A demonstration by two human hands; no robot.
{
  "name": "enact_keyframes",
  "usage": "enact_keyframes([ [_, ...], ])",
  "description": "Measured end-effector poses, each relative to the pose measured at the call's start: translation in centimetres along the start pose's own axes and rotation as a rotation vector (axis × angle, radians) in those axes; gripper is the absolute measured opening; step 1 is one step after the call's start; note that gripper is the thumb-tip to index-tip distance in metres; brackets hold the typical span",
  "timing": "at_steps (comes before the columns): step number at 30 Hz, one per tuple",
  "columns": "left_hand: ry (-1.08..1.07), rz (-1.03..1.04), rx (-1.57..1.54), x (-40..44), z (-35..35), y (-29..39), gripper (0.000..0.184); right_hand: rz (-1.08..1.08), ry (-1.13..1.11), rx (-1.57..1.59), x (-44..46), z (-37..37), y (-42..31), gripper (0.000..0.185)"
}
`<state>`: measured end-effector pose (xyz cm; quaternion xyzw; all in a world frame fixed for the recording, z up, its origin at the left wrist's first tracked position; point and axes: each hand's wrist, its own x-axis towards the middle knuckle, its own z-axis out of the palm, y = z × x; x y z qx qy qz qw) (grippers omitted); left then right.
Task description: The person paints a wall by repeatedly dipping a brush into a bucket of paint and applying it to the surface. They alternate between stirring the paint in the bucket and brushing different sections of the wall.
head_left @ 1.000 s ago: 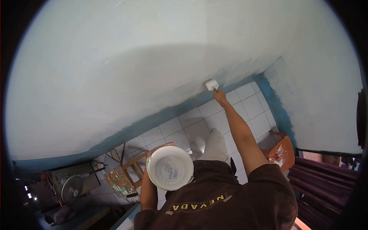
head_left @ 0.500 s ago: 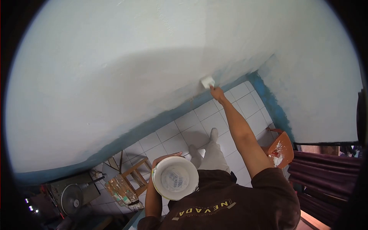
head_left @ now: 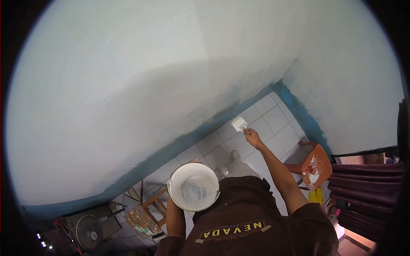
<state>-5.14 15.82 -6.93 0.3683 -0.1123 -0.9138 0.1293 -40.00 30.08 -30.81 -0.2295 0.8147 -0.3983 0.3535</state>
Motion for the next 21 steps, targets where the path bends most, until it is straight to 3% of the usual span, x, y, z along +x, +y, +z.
enact_keyframes([
  [1,0.01,-0.005,0.01,0.8,0.1,0.1,0.021,0.005,-0.003,0.006,0.8,-0.4,-0.4,0.058],
  [4,0.055,-0.014,0.039,3.4,1.6,-0.4,0.022,-0.253,0.069,0.168,4.0,-1.4,-5.2,0.049],
  [7,0.092,-0.011,0.067,6.1,2.9,-1.2,0.022,-0.314,0.024,0.404,5.4,-3.2,-14.9,0.047],
  [9,0.13,-0.018,0.07,7.8,3.6,-1.7,0.022,-0.464,0.065,0.347,9.1,-1.9,-16.0,0.047],
  [13,0.19,-0.015,0.081,9.5,4.2,-3.4,0.022,-0.417,-0.003,0.092,15.2,2.2,-12.3,0.048],
  [17,0.215,-0.007,0.112,10.4,4.1,-4.5,0.022,-0.106,0.001,-0.186,20.1,8.9,0.4,0.053],
  [21,0.242,-0.033,0.155,10.5,3.8,-5.1,0.022,0.086,-0.039,-0.127,17.0,4.7,-3.3,0.055],
])
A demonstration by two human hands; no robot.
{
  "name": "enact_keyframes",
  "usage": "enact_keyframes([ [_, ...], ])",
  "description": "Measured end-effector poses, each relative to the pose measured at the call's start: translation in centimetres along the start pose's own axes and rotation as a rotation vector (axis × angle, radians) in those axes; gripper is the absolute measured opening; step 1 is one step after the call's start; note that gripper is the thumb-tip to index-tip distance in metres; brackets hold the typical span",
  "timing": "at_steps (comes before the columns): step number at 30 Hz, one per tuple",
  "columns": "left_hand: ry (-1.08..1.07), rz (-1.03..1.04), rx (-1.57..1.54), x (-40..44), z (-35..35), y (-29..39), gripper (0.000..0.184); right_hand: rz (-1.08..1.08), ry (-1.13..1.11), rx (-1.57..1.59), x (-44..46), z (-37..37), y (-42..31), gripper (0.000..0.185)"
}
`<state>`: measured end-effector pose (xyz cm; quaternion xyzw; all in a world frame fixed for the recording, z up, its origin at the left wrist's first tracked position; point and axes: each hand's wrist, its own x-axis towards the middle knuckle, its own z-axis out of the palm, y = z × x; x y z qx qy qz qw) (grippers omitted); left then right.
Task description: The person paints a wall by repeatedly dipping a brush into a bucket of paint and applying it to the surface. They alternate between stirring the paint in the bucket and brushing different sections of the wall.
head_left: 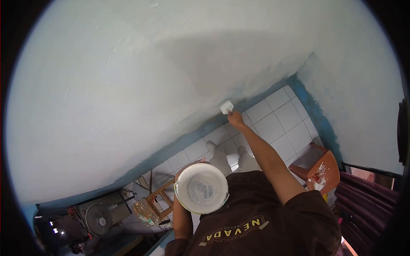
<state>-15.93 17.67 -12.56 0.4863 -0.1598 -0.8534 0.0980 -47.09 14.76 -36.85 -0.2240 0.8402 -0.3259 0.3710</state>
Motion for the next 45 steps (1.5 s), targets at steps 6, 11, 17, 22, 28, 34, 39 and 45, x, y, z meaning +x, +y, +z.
enact_keyframes([
  [6,0.02,-0.031,0.039,2.3,0.8,1.3,0.023,-0.341,0.065,0.229,-7.4,-7.4,-10.4,0.051],
  [11,0.074,0.228,0.378,0.2,6.1,0.2,0.021,-0.494,0.143,0.309,-4.1,-6.3,-8.7,0.05],
  [17,0.084,0.441,0.616,-1.1,5.3,-0.1,0.022,-0.152,0.068,0.034,3.7,1.0,4.0,0.056],
  [22,0.055,0.345,0.523,0.4,4.3,1.0,0.022,-0.112,0.054,0.11,0.1,-1.6,-2.7,0.058],
  [28,0.015,0.215,0.362,1.5,2.5,1.3,0.022,-0.458,0.155,0.417,-11.1,-9.0,-13.7,0.04],
  [34,-0.023,0.104,0.214,2.8,0.1,2.8,0.023,-0.494,0.177,0.094,-2.4,-1.6,-5.2,0.042],
  [39,-0.04,0.017,0.078,3.3,-1.8,3.2,0.024,0.023,-0.017,-0.069,0.5,2.2,3.6,0.045],
  [45,-0.109,-0.115,-0.084,4.0,-4.9,3.1,0.026,-0.209,-0.044,0.253,-9.2,-6.5,-12.1,0.052],
])
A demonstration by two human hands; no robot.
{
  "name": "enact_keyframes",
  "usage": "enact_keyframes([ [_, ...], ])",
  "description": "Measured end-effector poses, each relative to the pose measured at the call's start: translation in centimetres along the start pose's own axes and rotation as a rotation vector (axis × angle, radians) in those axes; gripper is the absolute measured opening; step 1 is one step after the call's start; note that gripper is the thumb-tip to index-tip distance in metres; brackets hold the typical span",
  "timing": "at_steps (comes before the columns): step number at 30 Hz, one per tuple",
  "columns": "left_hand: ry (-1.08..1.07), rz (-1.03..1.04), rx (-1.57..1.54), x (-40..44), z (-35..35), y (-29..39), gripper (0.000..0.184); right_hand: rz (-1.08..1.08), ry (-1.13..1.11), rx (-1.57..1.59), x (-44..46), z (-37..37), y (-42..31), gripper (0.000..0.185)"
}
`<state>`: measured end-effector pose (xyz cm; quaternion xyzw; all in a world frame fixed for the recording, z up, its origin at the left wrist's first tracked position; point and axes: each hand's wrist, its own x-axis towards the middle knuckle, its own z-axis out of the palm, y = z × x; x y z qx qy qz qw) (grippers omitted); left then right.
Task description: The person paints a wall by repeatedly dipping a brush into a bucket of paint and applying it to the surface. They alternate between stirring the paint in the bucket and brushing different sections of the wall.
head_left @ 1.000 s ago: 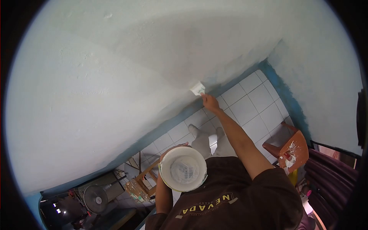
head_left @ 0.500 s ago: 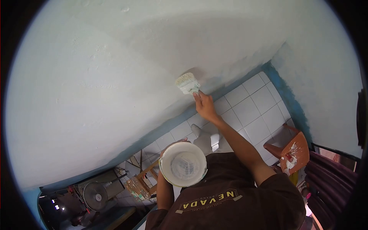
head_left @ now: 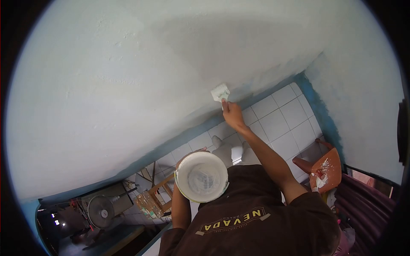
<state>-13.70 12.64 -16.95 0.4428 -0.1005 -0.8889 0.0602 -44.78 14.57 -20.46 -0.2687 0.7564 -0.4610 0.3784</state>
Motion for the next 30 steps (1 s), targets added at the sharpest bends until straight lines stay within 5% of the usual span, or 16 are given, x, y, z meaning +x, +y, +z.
enact_keyframes([
  [2,-0.092,-0.072,-0.004,-1.1,3.0,0.8,0.027,-0.356,0.18,0.081,-1.5,0.1,-1.2,0.047],
  [6,-0.151,-0.123,-0.005,-1.8,3.8,0.6,0.029,-0.475,0.225,0.149,2.0,2.3,1.7,0.041],
  [11,-0.118,-0.106,0.028,-1.0,4.2,0.9,0.03,-0.08,0.116,-0.283,7.7,6.0,17.4,0.048],
  [12,-0.118,-0.1,0.031,-1.1,4.1,0.6,0.03,-0.081,0.114,-0.286,8.4,6.0,19.0,0.048],
  [14,-0.112,-0.091,0.04,-1.5,3.8,0.0,0.03,0.37,0.042,-0.167,9.9,5.8,20.4,0.05],
  [15,-0.104,-0.093,0.049,-2.0,3.6,-0.1,0.03,0.378,0.041,-0.162,9.8,5.9,18.9,0.05],
  [22,-0.122,-0.105,0.103,-1.3,3.7,1.4,0.031,-0.001,0.047,-0.018,0.9,-1.1,-1.3,0.052],
  [26,-0.096,-0.087,0.123,-1.6,3.5,0.9,0.031,-0.299,0.114,0.093,0.6,0.3,0.2,0.05],
  [30,-0.084,-0.036,0.166,-1.3,3.9,1.0,0.032,-0.211,0.111,-0.15,6.7,3.7,11.8,0.052],
])
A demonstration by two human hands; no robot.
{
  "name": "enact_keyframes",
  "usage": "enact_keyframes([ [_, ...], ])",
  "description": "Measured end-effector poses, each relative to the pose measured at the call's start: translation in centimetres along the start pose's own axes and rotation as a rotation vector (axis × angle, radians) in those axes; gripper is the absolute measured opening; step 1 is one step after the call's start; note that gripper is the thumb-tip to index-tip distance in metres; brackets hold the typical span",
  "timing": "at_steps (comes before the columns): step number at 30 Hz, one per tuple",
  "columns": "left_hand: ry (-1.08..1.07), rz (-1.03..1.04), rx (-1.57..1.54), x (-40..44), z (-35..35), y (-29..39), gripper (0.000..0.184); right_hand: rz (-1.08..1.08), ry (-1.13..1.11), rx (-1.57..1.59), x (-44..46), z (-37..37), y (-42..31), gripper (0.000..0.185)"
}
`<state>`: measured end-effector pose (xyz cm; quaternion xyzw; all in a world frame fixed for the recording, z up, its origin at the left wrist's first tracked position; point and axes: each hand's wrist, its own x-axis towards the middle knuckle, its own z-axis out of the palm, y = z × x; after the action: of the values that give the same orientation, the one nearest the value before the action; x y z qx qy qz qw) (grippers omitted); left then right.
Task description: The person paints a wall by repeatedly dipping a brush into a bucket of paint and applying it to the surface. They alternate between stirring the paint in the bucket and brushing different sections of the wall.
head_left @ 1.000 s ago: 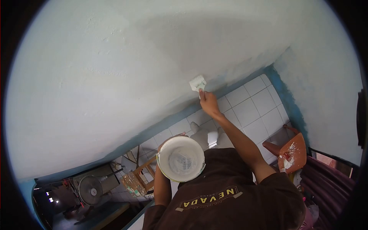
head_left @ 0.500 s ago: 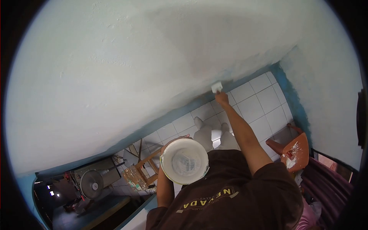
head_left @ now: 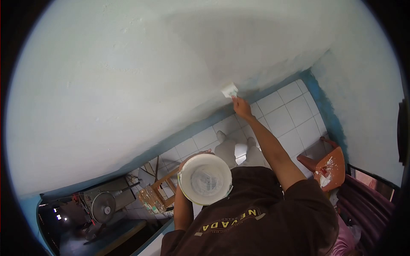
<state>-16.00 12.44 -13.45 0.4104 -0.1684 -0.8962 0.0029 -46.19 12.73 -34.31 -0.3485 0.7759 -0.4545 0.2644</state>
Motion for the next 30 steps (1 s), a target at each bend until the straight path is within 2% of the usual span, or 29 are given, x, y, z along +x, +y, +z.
enact_keyframes([
  [2,0.012,0.018,0.016,0.1,0.0,0.3,0.032,0.053,-0.019,-0.066,-0.1,2.9,6.8,0.054],
  [4,0.015,0.027,0.022,-0.4,-0.2,-0.1,0.032,0.563,0.028,-0.14,1.0,5.1,13.1,0.057],
  [6,0.024,0.019,0.038,-1.3,-1.0,0.4,0.032,0.52,-0.025,-0.066,1.0,2.9,9.8,0.057],
  [11,-0.013,0.017,0.075,-0.7,-0.7,-0.9,0.033,0.366,-0.056,0.126,-0.4,-7.9,-7.1,0.058],
  [12,-0.014,0.021,0.078,-0.2,-0.5,-0.5,0.033,0.223,-0.002,0.18,-1.7,-8.9,-9.1,0.059],
  [13,-0.009,0.024,0.078,0.7,-0.1,0.1,0.033,0.082,0.047,0.237,-2.5,-9.2,-9.9,0.06],
  [14,-0.004,0.034,0.084,0.6,-0.2,0.8,0.033,0.077,0.043,0.239,-2.4,-9.0,-9.8,0.06],
  [16,0.011,0.061,0.1,0.8,-0.2,1.3,0.033,-0.137,0.107,0.261,-1.8,-7.9,-9.2,0.058],
  [17,0.015,0.078,0.104,0.6,-0.3,1.3,0.033,-0.149,0.1,0.264,-0.7,-6.4,-7.2,0.058],
  [19,0.014,0.102,0.106,0.1,-0.8,1.6,0.034,-0.098,0.105,0.005,1.4,-2.3,-0.6,0.055],
  [20,0.008,0.109,0.106,0.3,-0.8,1.4,0.034,-0.103,0.104,-0.004,1.1,-1.4,1.1,0.055],
  [22,-0.003,0.123,0.11,1.1,-0.4,1.4,0.034,0.227,-0.069,-0.165,-0.1,-0.3,3.9,0.053],
  [23,-0.006,0.132,0.112,1.4,-0.1,1.4,0.034,0.221,-0.069,-0.172,0.1,0.8,5.7,0.053],
  [25,-0.006,0.157,0.114,1.3,0.0,1.3,0.034,0.521,-0.102,-0.07,0.5,3.0,7.9,0.054],
  [26,0.003,0.162,0.12,0.6,-0.5,1.0,0.034,0.52,-0.107,-0.068,0.1,2.8,5.7,0.054],
  [29,0.014,0.186,0.145,-0.7,-1.5,0.7,0.035,0.435,-0.032,0.123,-0.6,-1.4,-7.2,0.052],
  [30,0.019,0.188,0.153,-0.4,-1.4,1.0,0.035,0.261,-0.032,0.115,-2.0,-3.0,-10.5,0.049],
])
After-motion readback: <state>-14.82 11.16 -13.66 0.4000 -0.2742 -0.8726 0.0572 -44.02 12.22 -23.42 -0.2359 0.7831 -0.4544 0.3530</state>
